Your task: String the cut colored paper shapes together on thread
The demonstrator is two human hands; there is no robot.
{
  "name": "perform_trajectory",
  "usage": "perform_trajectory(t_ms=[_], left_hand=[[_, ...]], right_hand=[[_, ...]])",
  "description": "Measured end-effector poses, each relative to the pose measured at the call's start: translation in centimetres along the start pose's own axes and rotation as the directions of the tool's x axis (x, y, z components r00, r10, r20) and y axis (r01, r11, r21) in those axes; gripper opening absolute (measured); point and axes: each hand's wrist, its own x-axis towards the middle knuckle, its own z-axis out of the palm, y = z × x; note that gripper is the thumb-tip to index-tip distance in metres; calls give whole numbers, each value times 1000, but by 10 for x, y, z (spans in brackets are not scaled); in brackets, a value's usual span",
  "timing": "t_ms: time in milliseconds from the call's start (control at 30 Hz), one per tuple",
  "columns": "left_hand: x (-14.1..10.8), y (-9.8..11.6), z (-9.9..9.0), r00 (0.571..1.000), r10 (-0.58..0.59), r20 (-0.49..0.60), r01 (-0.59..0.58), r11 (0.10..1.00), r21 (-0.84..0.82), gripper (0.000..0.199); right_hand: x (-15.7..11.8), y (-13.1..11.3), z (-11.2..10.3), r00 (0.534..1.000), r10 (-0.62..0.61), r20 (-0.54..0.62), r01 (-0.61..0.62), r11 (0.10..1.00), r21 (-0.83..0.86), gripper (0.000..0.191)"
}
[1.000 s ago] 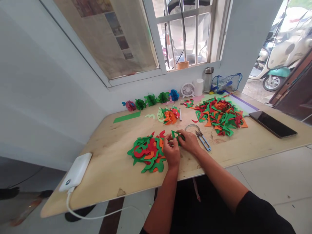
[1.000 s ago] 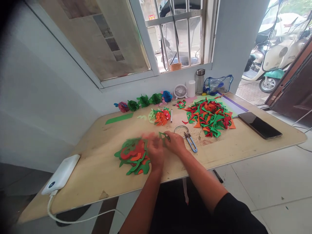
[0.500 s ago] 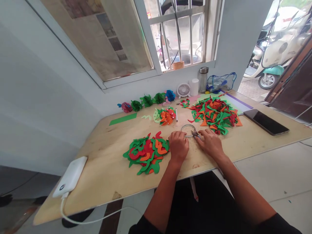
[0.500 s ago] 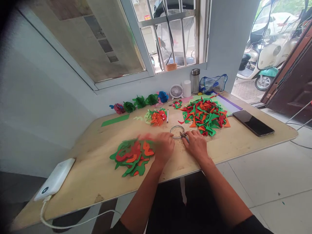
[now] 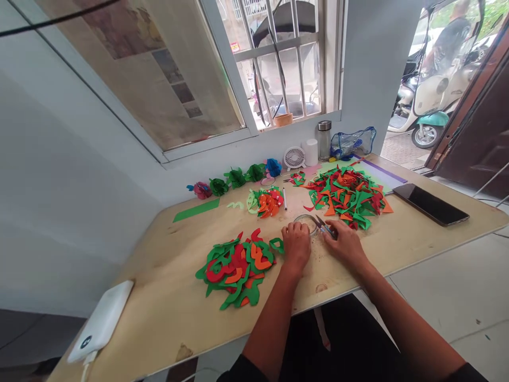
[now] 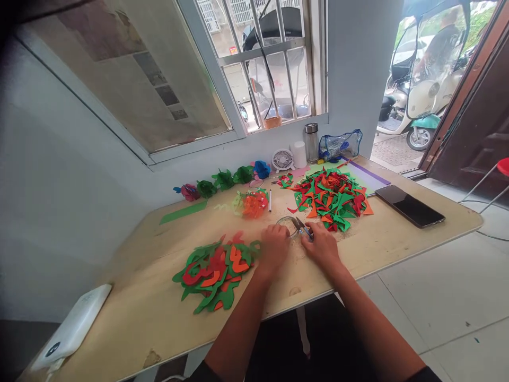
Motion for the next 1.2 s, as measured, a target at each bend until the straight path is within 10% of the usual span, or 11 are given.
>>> perform_trajectory(t_ms=[100, 300, 433, 567, 967, 1200], left_hand=[[1, -2, -6, 999, -30, -30, 26, 993, -114, 10], [0, -9, -34, 983, -136, -125, 11, 721, -693, 3], [0, -11, -39, 992, -118, -40, -4, 291, -957, 12], [1, -11, -27, 995, -102, -15, -1, 135, -991, 16], [-4, -13, -17, 993, -37, -111, -67, 597, -800, 11], [-5, -9, -13, 991, -4, -136, -93, 706, -702, 9]], right_hand=[[4, 2, -7, 986, 164, 28, -157, 864, 477, 31], [5, -7, -21, 914, 318, 252, -322, 190, 928, 31], [5, -10, -23, 911, 241, 336, -378, 155, 913, 25], [11, -15, -21, 945, 196, 264, -307, 243, 920, 26], [31, -29, -7, 963, 184, 196, -244, 294, 924, 27], [27, -29, -11, 958, 207, 200, -261, 336, 905, 28]])
